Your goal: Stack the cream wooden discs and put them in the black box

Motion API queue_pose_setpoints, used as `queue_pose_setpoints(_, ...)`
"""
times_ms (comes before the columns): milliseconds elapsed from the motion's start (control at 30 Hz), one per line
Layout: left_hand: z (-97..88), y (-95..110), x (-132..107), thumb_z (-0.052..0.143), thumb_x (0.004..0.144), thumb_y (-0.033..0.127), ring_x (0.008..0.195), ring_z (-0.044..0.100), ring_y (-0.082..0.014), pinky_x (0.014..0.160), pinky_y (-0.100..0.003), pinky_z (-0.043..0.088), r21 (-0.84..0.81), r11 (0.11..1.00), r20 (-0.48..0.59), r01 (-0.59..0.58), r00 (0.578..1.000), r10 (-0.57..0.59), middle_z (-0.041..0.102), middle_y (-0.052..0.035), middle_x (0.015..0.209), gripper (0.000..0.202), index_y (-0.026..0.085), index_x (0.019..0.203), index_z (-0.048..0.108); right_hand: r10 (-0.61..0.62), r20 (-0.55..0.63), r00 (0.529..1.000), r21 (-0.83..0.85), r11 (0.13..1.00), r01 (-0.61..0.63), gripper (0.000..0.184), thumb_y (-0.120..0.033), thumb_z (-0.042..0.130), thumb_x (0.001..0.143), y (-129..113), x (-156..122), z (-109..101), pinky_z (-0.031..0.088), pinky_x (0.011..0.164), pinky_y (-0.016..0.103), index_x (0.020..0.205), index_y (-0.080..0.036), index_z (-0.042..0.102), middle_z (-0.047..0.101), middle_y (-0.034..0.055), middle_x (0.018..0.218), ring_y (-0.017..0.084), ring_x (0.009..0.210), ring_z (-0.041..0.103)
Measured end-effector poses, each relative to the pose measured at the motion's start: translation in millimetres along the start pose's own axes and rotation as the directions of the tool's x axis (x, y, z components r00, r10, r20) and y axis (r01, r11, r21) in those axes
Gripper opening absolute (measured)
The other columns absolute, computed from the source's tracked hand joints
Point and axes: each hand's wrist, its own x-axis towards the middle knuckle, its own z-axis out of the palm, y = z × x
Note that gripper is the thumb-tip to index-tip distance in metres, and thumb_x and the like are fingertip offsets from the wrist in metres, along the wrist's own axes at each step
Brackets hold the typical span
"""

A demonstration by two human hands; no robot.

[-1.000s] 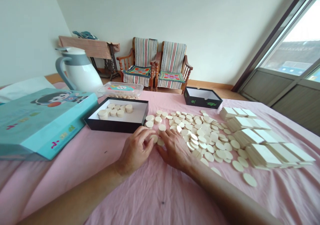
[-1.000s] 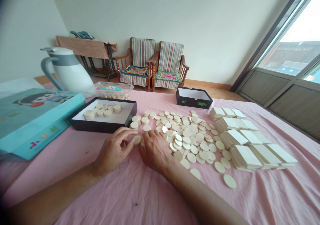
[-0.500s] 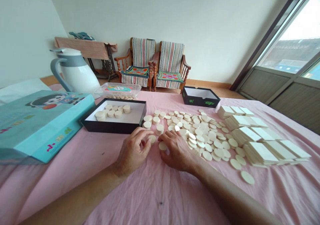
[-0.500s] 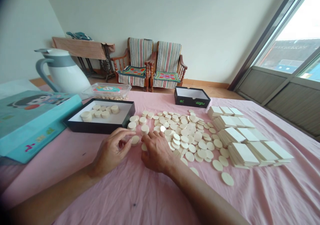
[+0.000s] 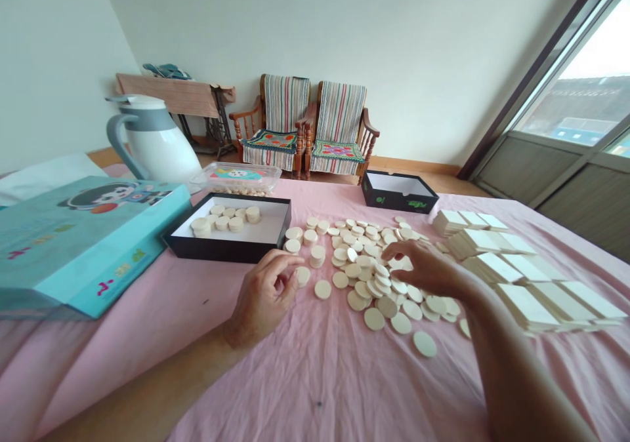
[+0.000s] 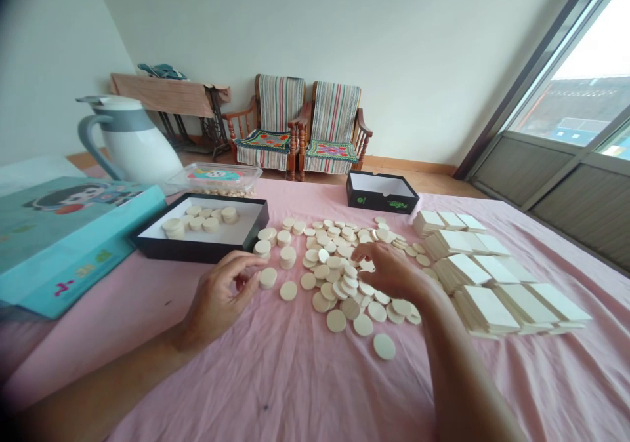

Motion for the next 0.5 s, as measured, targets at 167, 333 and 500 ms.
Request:
queue_pose_setpoints(167, 0.5, -2.4, -0.1, 0.052, 0.085, 0.022, 0.072, 0.057, -0.0118, 0.062, -0.022, 0.047, 0.003, 1.000, -0.006, 0.015, 1.000, -0.015, 0.061, -0.0054, 0.095, 0.016, 0.018, 0.096, 0.063, -0.029, 0.106, 0.994, 0.045, 0.999, 0.024, 0.023, -0.018, 0.060, 0.071, -3.9, 5.1, 5.7, 0.046, 0.077, 0.032, 0.093, -0.021, 0.066, 0.067, 0.0050, 0.090, 0.019, 0.083, 0.061)
queue_pose_setpoints(333, -1.3, -1.7, 1.6, 0.051, 0.084, 0.018, 0.068, 0.056, -0.0103, 0.060, -0.022, 0.046, -0.001, 1.000, -0.015, 0.021, 1.000, -0.021, 0.061, -0.0050, 0.096, 0.017, 0.017, 0.096, 0.063, -0.053, -0.001, 0.999, 0.082, 0.995, 0.053, 0.017, -0.023, 0.058, 0.075, -15.6, 10.3, 7.8, 0.046, 0.073, 0.031, 0.090, -0.019, 0.065, 0.066, 0.0048, 0.085, 0.017, 0.079, 0.060)
queue_pose_setpoints(500, -2.2, -1.2, 2.3, 0.051, 0.084, 0.015, 0.065, 0.055, -0.0091, 0.059, -0.021, 0.045, -0.011, 1.000, -0.024, 0.023, 0.999, -0.023, 0.060, -0.0039, 0.095, 0.017, 0.018, 0.096, 0.063, -0.204, -0.158, 0.966, 0.154, 0.961, 0.229, 0.017, -0.020, 0.057, 0.076, -60.9, 10.5, 28.5, 0.044, 0.073, 0.028, 0.093, -0.019, 0.062, 0.062, 0.0041, 0.088, 0.015, 0.079, 0.056)
